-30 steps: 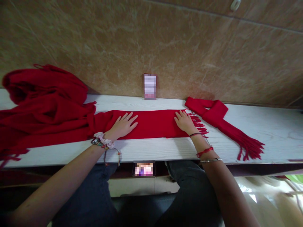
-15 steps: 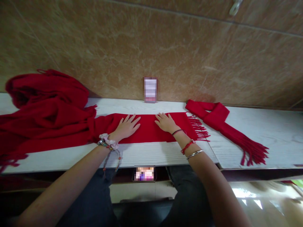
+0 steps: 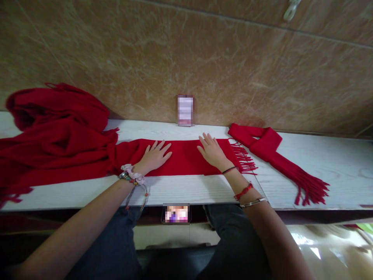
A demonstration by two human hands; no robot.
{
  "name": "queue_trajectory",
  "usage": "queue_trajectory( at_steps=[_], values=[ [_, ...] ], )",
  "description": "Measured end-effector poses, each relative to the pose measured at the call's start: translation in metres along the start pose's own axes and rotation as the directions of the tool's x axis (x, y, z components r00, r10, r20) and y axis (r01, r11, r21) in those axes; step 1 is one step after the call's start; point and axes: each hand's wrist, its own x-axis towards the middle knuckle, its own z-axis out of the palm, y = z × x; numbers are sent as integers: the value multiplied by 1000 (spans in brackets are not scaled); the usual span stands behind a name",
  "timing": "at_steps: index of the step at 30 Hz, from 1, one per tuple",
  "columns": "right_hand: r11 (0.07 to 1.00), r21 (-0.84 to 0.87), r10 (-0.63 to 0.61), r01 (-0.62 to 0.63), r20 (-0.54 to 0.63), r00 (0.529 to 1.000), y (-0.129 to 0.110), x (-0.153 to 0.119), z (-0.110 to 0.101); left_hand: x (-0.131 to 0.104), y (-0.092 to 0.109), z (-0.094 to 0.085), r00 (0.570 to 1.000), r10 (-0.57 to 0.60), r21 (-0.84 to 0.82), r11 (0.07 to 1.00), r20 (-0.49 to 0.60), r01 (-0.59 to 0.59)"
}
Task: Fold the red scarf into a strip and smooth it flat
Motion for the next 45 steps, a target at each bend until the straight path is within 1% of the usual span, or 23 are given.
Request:
queue_trajectory(
  at_steps=[2, 3, 5, 6, 9, 12, 15, 17, 20, 22, 24, 25, 27, 29, 31, 33, 36, 38, 39, 40, 42, 43, 45],
  values=[
    [987, 51, -152, 150, 29, 988, -21, -1, 1, 0, -1, 1, 1000, 2, 4, 1000, -4, -2],
    [977, 67, -208, 204, 58, 976, -28, -1, 2, 0, -2, 2, 1000, 2, 5, 1000, -4, -2],
    [962, 74, -271, 263, 130, 954, -33, -4, 6, 1, -2, 3, 1000, 0, 6, 1000, -5, 0],
    [961, 66, -276, 269, 165, 947, -31, -5, 7, 1, -3, 3, 1000, 1, 7, 1000, -6, -1],
    [977, 22, -214, 214, 221, 952, -14, -6, 12, 2, -3, 4, 1000, 6, 12, 1000, -12, -6],
    [996, 10, -93, 93, 215, 972, 11, -6, 13, 2, -4, 4, 1000, 10, 14, 1000, -10, -10],
    [998, 9, 59, -61, 182, 982, 33, -9, 13, 1, -3, 4, 1000, 8, 13, 1000, -17, -8],
    [989, -11, 144, -144, 143, 979, 43, -11, 12, 1, -3, 4, 1000, 6, 9, 1000, -14, -6],
    [978, -34, 208, -207, 47, 977, 44, -13, 8, 1, -3, 2, 1000, -3, 4, 1000, 1, 3],
    [984, -9, 178, -178, -3, 984, 31, -11, 5, 1, -3, 2, 1000, -8, 5, 1000, 6, 7],
    [998, 28, 63, -63, -8, 998, 10, -9, 3, 1, -3, 1, 1000, -7, 8, 1000, 4, 7],
    [999, 40, -18, 18, 7, 1000, -2, -8, 3, 1, -3, 1, 1000, -6, 10, 1000, 2, 6],
    [987, 40, -158, 156, 60, 986, -21, -6, 3, 0, -2, 2, 1000, -4, 13, 1000, -4, 4],
    [977, 28, -213, 211, 128, 969, -29, -6, 6, 0, -3, 2, 1000, -4, 14, 1000, -7, 4],
    [982, 16, -187, 188, 181, 966, -21, -8, 9, 0, -3, 3, 1000, -2, 14, 1000, -8, 2],
    [994, 6, -107, 108, 198, 974, -1, -12, 11, 0, -3, 3, 1000, 0, 17, 1000, -9, 0],
    [997, -19, 75, -73, 171, 983, 35, -19, 11, 0, -3, 3, 1000, 1, 17, 1000, -8, 0],
    [986, -50, 166, -160, 154, 974, 50, -22, 9, 1, -3, 2, 1000, 0, 16, 1000, -11, 0],
    [980, -69, 194, -186, 145, 970, 54, -23, 8, 1, -3, 2, 1000, 0, 16, 1000, -11, 0],
    [975, -86, 213, -203, 131, 968, 54, -22, 7, 1, -2, 2, 1000, -1, 16, 1000, -11, 2],
    [973, -100, 215, -206, 93, 972, 46, -18, 5, 1, -2, 2, 1000, -3, 17, 1000, -6, 4],
    [977, -93, 197, -189, 75, 978, 38, -15, 4, 1, -2, 2, 1000, -4, 18, 1000, -3, 4],
    [992, -58, 117, -114, 60, 991, 19, -7, 3, 1, -2, 2, 1000, -2, 20, 1000, -5, 2]
  ],
)
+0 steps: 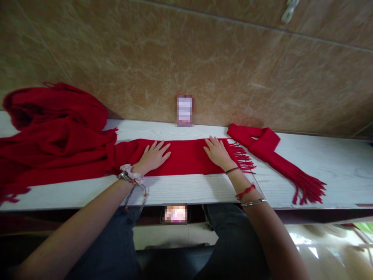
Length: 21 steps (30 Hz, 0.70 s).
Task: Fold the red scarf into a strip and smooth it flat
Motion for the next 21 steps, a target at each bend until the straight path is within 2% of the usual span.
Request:
queue_trajectory(
  at_steps=[3, 6, 8, 10, 13, 15, 18, 21],
  values=[
    [985, 38, -167, 166, 35, 985, -26, 7, 0, 0, 0, 1, 1000, 3, 6, 1000, -11, -3],
    [970, 43, -242, 239, 111, 964, -33, 10, 4, 0, -1, 2, 1000, 4, 14, 1000, -16, -3],
    [981, 46, -194, 190, 137, 971, -22, 8, 7, 0, -1, 2, 1000, 6, 16, 1000, -18, -6],
    [996, 42, -87, 82, 127, 988, -4, 4, 9, 0, -1, 2, 1000, 9, 14, 1000, -19, -9],
    [998, 7, 68, -69, 79, 995, 23, 0, 11, 0, -1, 1, 1000, 10, 12, 1000, -22, -10],
    [992, -17, 122, -121, 32, 992, 30, -1, 11, -1, 0, 1, 1000, 5, 7, 1000, -18, -5],
    [996, 1, 91, -91, -18, 996, 16, 3, 7, -1, 1, 0, 1000, -7, 0, 1000, -15, 7],
    [997, 27, -70, 71, -4, 998, -18, 10, 3, -1, 1, 0, 999, -29, -7, 1000, -41, 29]
  ],
)
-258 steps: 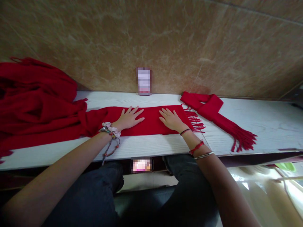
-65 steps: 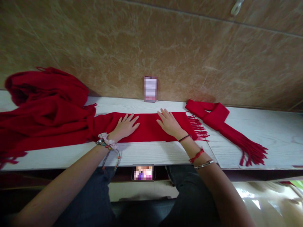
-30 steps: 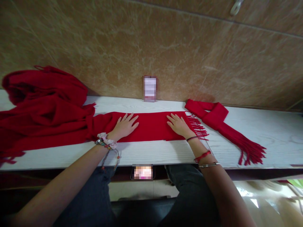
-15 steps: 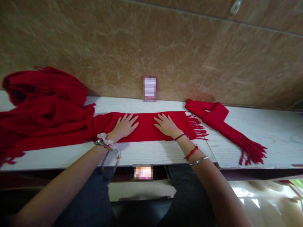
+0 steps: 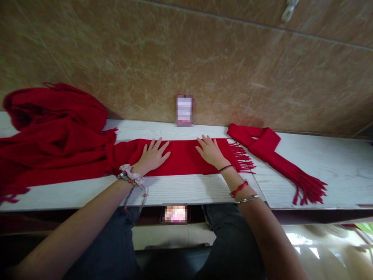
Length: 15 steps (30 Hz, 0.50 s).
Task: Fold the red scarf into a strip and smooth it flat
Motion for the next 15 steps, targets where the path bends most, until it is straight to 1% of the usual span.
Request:
queue_trajectory(
  at_steps=[3, 5, 7, 9, 11, 15],
  values=[
    [990, -14, -140, 141, 57, 989, -31, 12, 0, 1, 0, -1, 999, -20, -12, 1000, 45, 20],
    [986, -34, -161, 165, 112, 981, -40, 21, 2, 2, -1, -1, 995, -27, -12, 1000, 92, 28],
    [987, -56, -137, 148, 168, 976, -40, 28, 4, 3, -2, -2, 993, -31, -7, 999, 110, 32],
    [990, -72, -109, 125, 192, 975, -31, 32, 7, 4, -3, -1, 993, -30, -4, 1000, 111, 31],
    [992, -81, -83, 99, 185, 979, -16, 31, 9, 4, -3, -1, 993, -28, -6, 1000, 110, 29],
    [995, -81, 64, -53, 142, 988, 24, 21, 12, 3, -3, -1, 993, -30, -15, 999, 116, 32]
  ],
)
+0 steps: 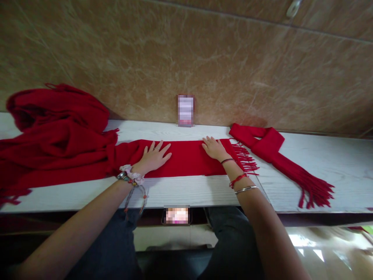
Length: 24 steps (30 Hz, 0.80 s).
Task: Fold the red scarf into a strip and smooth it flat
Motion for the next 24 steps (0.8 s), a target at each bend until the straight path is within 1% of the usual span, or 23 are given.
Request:
queue_trajectory(
  at_steps=[3, 5, 7, 8, 10, 12, 14, 16, 17, 18, 20, 24],
  values=[
    [993, 12, 117, -117, -24, 993, 29, -8, 3, -1, 1, -1, 1000, 0, -4, 1000, -4, 0],
    [985, 10, 173, -172, -41, 984, 39, -11, 2, -2, 1, -2, 1000, 0, -6, 1000, -6, 0],
    [980, 24, 198, -196, -83, 977, 38, -12, -2, -2, 1, -2, 1000, -1, -5, 1000, -9, 1],
    [982, 41, 186, -183, -110, 976, 32, -13, -4, -2, 2, -2, 1000, 0, -3, 1000, -12, 0],
    [992, 87, 108, -95, -164, 980, 11, -15, -10, -2, 2, -2, 1000, -1, 0, 1000, -13, 1],
    [991, 114, -55, 76, -180, 982, -18, -20, -14, -2, 2, -2, 1000, -3, 4, 1000, -13, 3],
    [963, 113, -229, 246, -141, 963, -45, -27, -16, -2, 2, -2, 1000, -3, 6, 1000, -14, 3],
    [936, 98, -332, 339, -74, 940, -61, -35, -15, -3, 2, -2, 1000, -3, 7, 1000, -15, 3],
    [929, 88, -355, 358, -46, 934, -64, -38, -14, -3, 2, -2, 1000, -1, 8, 1000, -17, 1],
    [930, 78, -359, 360, -24, 933, -63, -41, -12, -3, 2, -2, 1000, 0, 10, 1000, -21, 0],
    [944, 62, -325, 324, 0, 946, -50, -43, -9, -2, 2, -1, 1000, 3, 15, 1000, -31, -3],
    [983, 73, -171, 170, 3, 985, -1, -46, -2, -2, 1, 0, 999, 10, 13, 1000, -42, -9]
  ],
)
